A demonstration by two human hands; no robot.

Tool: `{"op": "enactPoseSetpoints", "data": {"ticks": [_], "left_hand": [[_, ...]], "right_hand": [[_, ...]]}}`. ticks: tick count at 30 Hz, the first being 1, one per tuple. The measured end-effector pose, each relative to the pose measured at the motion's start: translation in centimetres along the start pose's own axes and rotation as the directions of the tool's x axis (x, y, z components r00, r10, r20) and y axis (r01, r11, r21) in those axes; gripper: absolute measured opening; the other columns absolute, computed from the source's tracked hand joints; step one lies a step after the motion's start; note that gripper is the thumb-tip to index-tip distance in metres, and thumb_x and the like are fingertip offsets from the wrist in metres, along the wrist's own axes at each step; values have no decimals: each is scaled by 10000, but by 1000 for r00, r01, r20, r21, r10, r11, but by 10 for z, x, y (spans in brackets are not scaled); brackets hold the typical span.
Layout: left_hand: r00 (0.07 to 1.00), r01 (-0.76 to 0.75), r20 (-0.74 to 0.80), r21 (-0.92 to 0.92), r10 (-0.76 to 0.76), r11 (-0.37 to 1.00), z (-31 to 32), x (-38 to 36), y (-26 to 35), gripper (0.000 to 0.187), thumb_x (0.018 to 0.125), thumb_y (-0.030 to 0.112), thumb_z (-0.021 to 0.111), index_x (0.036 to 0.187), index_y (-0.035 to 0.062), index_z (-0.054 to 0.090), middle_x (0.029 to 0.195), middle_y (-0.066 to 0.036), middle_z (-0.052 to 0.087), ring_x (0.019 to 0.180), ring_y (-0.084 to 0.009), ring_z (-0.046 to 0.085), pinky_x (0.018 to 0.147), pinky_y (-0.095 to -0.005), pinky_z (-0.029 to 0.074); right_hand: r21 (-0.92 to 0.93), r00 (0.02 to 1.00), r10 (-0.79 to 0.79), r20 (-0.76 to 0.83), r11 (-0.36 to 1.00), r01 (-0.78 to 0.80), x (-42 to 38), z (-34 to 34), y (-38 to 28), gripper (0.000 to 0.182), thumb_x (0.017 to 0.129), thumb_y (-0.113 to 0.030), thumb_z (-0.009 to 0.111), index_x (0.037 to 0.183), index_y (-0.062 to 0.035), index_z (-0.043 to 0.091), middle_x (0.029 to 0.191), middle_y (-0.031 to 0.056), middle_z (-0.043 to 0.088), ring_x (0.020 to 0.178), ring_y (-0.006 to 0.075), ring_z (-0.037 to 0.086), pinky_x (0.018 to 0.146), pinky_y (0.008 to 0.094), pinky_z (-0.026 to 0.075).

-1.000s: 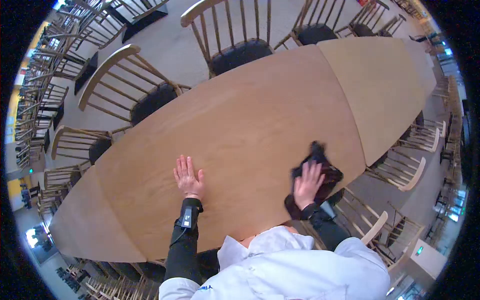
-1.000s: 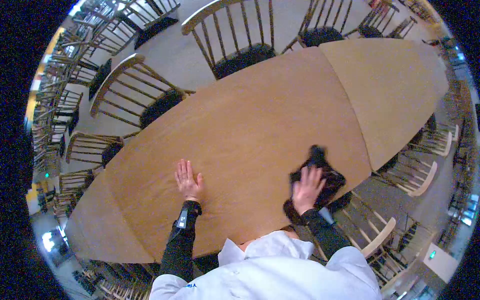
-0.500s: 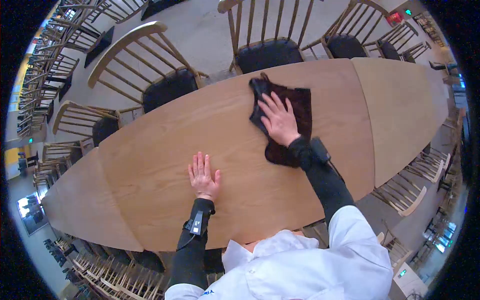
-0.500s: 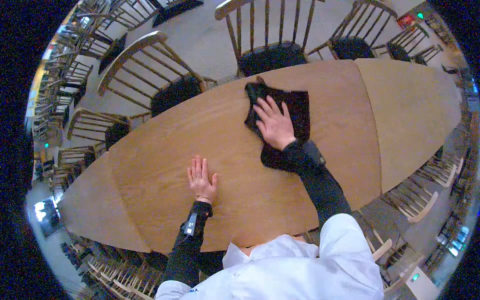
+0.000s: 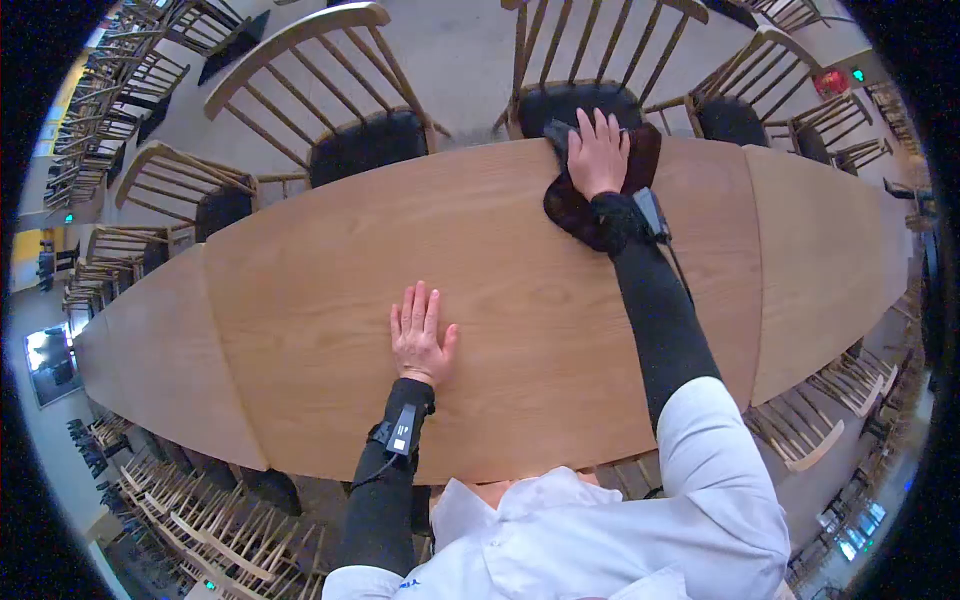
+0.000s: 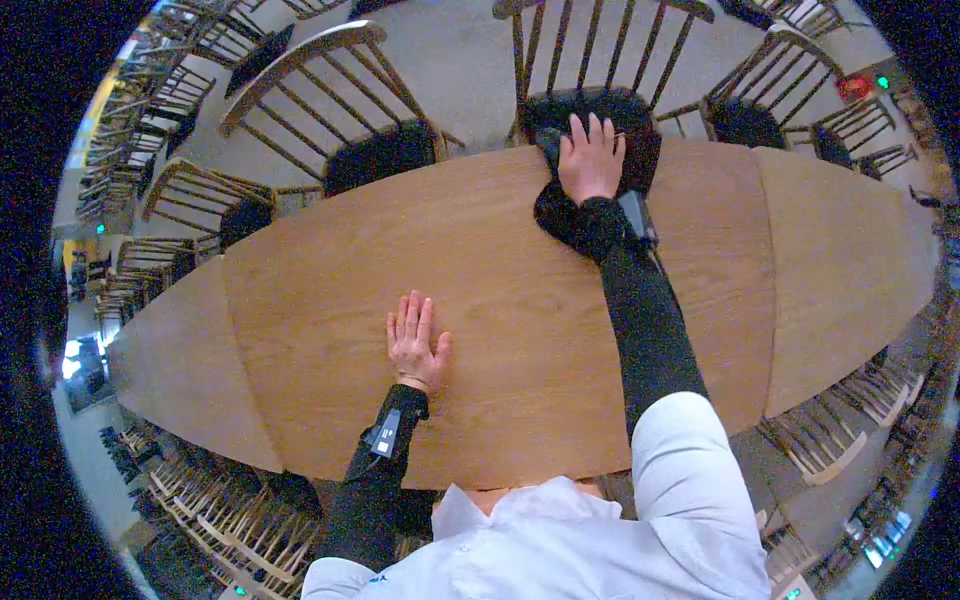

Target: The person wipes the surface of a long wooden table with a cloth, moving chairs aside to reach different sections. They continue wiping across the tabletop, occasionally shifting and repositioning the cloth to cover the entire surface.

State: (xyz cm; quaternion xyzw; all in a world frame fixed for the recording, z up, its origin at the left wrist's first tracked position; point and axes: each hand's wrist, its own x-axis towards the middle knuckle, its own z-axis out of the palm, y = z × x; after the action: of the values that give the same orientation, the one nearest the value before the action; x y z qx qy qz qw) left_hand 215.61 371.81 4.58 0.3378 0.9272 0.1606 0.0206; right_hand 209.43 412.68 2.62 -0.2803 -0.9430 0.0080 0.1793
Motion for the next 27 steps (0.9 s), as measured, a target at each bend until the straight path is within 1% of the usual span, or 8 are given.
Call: {"op": "enactPoseSetpoints", "data": {"ticks": [3, 15, 18, 19, 22, 24, 25, 27], "left_hand": [[1000, -15, -11, -2, 15, 1000, 0, -1, -3, 637, 881, 368, 585, 1447, 112, 445, 1560, -112, 350, 1446, -325, 302, 1165, -538, 210], [998, -21, -62, -7, 20, 1000, 7, 0, -3, 667, 848, 357, 645, 1444, 128, 452, 1574, -81, 326, 1460, -263, 284, 1170, -514, 238], [997, -19, -71, -19, 17, 1000, 9, 1, -4, 666, 851, 357, 641, 1448, 131, 450, 1574, -81, 327, 1460, -259, 286, 1169, -515, 241], [997, -22, -75, -14, 21, 1000, 10, 1, -4, 668, 848, 352, 643, 1448, 132, 450, 1573, -84, 327, 1457, -263, 291, 1167, -516, 242], [998, -10, -59, -10, 9, 1000, 8, -2, -3, 674, 842, 346, 647, 1450, 135, 450, 1572, -89, 329, 1453, -268, 300, 1164, -518, 244], [999, -15, -40, -14, 14, 1000, 9, -2, -3, 678, 838, 343, 650, 1452, 137, 449, 1572, -90, 329, 1451, -270, 304, 1163, -519, 244], [998, -17, -54, -36, 15, 999, 11, -2, -5, 674, 838, 345, 640, 1447, 126, 452, 1568, -98, 338, 1446, -290, 309, 1161, -530, 231], [998, -14, -63, -60, 10, 998, 11, -1, -3, 672, 837, 347, 631, 1443, 115, 455, 1564, -106, 346, 1442, -310, 314, 1159, -541, 217]], "right_hand": [[19, 997, 75, -16, 997, -74, -32, -21, 2, 473, 941, -310, 535, 1405, -226, 501, 1490, 98, 425, 1402, 334, 342, 1135, 547, 269], [-124, 981, 193, -2, 974, -192, -165, -71, 66, 516, 921, -227, 564, 1427, -206, 467, 1532, 100, 345, 1417, 372, 292, 1100, 604, 277], [-27, 981, 117, 156, 993, -114, -187, -76, 51, 522, 856, -173, 607, 1371, -189, 526, 1525, 127, 339, 1435, 363, 242, 1089, 650, 233], [45, 997, 27, 77, 999, -30, -170, -99, 35, 393, 828, -158, 648, 1220, -143, 627, 1437, 134, 440, 1357, 353, 370, 1079, 571, 308], [547, 985, -7, -172, 831, 102, -94, -70, 31, 158, 834, -82, 674, 987, -38, 667, 1107, 154, 610, 1061, 343, 585, 922, 380, 467], [666, 998, 51, -24, 745, -22, -45, -54, 20, 128, 860, -73, 658, 963, -1, 679, 945, 163, 648, 840, 311, 647, 751, 357, 521], [609, 997, -17, -72, 791, 57, -25, -47, 15, 134, 856, -81, 668, 963, -6, 694, 906, 152, 658, 794, 292, 654, 717, 346, 523], [631, 998, 11, 59, 774, -46, -6, -23, 12, 114, 851, -117, 682, 919, -31, 711, 884, 141, 660, 816, 304, 652, 729, 366, 523]]}}
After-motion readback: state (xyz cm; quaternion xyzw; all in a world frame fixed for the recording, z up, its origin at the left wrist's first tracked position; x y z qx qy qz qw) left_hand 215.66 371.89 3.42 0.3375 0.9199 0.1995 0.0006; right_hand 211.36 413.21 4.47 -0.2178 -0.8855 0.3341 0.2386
